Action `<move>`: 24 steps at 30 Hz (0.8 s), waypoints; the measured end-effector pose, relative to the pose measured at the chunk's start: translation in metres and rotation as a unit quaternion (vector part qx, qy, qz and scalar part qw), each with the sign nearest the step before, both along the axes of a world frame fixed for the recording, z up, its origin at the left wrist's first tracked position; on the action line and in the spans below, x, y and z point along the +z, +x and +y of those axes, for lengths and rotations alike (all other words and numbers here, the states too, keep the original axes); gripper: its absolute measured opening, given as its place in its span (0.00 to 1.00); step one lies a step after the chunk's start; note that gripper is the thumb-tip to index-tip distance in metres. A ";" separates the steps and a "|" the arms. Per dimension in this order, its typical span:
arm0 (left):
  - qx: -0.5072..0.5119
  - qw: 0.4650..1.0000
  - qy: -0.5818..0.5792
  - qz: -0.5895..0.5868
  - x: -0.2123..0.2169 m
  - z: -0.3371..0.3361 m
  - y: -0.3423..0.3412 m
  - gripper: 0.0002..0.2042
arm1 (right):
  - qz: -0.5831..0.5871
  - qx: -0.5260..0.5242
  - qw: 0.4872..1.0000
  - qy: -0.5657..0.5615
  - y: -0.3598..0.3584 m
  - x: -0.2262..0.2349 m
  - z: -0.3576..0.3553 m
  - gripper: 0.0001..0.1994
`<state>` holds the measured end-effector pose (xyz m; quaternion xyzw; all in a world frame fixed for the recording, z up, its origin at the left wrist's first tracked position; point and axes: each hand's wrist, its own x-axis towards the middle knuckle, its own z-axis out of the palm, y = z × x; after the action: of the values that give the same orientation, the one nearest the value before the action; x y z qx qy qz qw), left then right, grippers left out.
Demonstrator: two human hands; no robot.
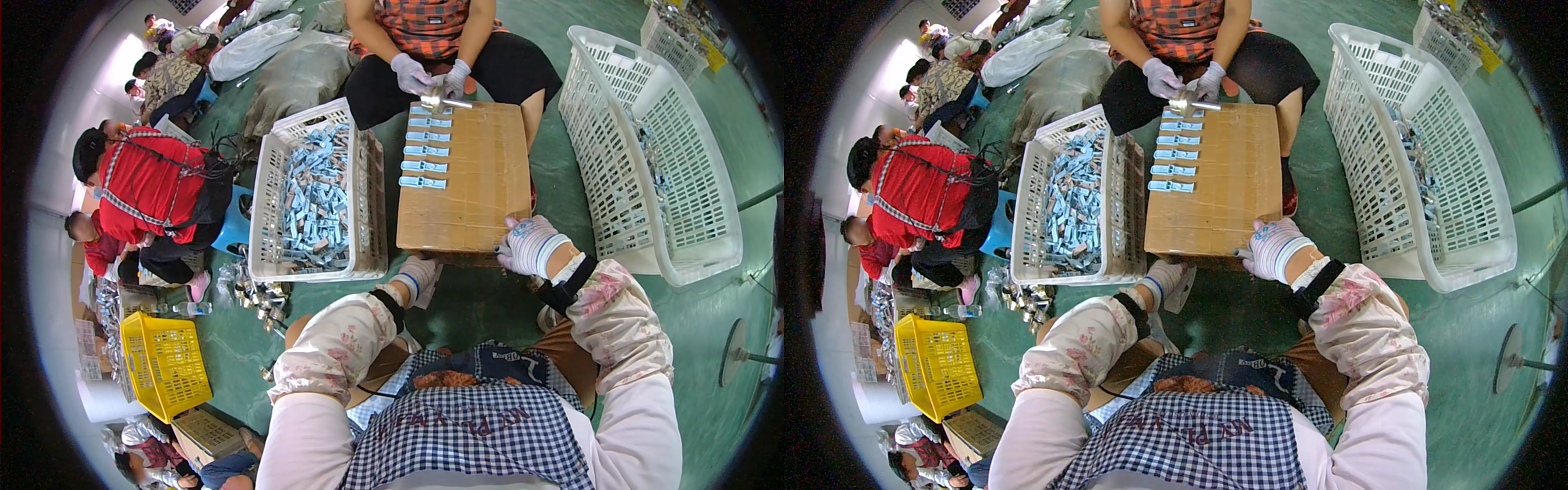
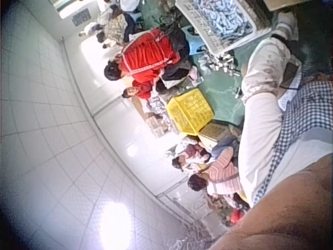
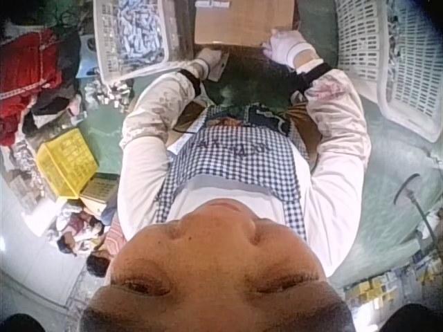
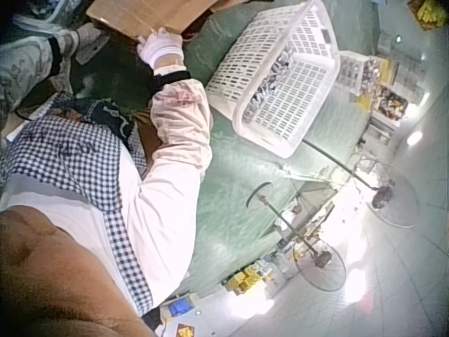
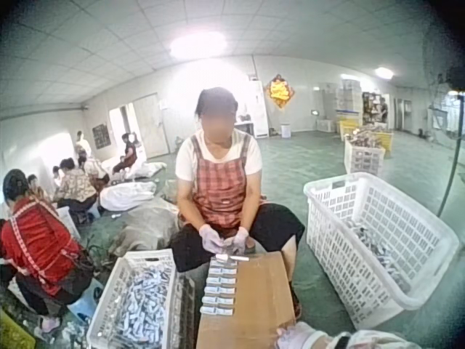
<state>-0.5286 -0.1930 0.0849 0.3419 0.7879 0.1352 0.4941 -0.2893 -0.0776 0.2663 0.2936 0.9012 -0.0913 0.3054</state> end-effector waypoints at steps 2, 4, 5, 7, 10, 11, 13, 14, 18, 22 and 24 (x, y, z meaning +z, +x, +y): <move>-0.005 1.000 -0.008 0.008 0.001 0.000 -0.001 0.24 | -0.001 0.009 1.000 0.002 0.000 -0.005 0.000 0.27; -0.023 0.999 -0.015 0.018 0.010 0.000 0.003 0.25 | -0.006 0.006 1.000 0.011 0.001 -0.007 0.000 0.27; -0.040 0.999 -0.010 0.026 0.015 0.001 0.004 0.25 | -0.008 0.004 1.000 0.015 0.001 -0.007 0.001 0.27; -0.025 0.999 -0.024 0.014 0.033 0.003 0.008 0.25 | -0.016 -0.005 1.000 0.015 0.000 -0.006 0.001 0.27; 0.028 0.998 -0.009 -0.046 0.023 -0.001 0.005 0.24 | -0.017 -0.008 1.000 0.012 -0.003 0.000 -0.001 0.27; 0.039 0.997 0.007 -0.066 0.019 -0.003 0.003 0.24 | -0.015 -0.007 1.000 0.012 -0.004 0.001 -0.002 0.27; 0.049 0.995 -0.003 -0.083 0.029 0.001 0.007 0.23 | -0.015 -0.007 1.000 0.016 -0.001 -0.002 0.000 0.27; 0.050 0.995 -0.015 -0.081 0.031 0.003 0.010 0.23 | -0.016 -0.007 1.000 0.017 0.001 -0.004 0.000 0.27; 0.052 0.995 -0.038 -0.077 0.026 0.007 0.012 0.21 | -0.011 -0.003 1.000 0.024 0.005 -0.010 0.002 0.26; 0.012 0.999 0.027 -0.035 -0.046 -0.006 -0.015 0.19 | 0.004 0.006 1.000 0.011 -0.006 -0.005 -0.001 0.25; 0.014 0.999 0.026 -0.021 -0.056 -0.005 -0.015 0.18 | 0.007 0.005 1.000 0.011 -0.005 -0.007 -0.001 0.24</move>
<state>-0.5436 -0.1977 0.0292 0.3408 0.7785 0.1693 0.4992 -0.2939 -0.0782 0.2595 0.2919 0.9058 -0.0820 0.2959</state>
